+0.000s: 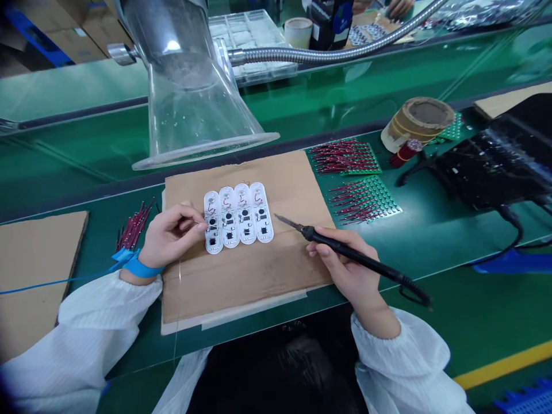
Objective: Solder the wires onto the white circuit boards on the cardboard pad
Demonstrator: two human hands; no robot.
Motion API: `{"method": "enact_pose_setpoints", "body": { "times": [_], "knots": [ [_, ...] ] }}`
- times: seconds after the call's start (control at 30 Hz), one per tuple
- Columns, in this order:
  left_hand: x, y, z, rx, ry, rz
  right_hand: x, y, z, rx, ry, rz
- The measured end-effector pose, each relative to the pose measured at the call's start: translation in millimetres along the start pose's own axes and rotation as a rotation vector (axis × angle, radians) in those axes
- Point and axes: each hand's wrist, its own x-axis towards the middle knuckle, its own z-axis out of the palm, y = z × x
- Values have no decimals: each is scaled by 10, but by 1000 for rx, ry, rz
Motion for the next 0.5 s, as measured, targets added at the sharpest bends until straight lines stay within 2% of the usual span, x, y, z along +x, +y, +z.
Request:
{"method": "enact_pose_setpoints", "body": {
  "times": [0.2, 0.5],
  "knots": [
    [-11, -7, 0, 10, -5, 0, 34, -60, -42, 13, -49, 11],
    [-25, -17, 2, 32, -31, 9, 60, -61, -67, -87, -118, -75]
  ]
}}
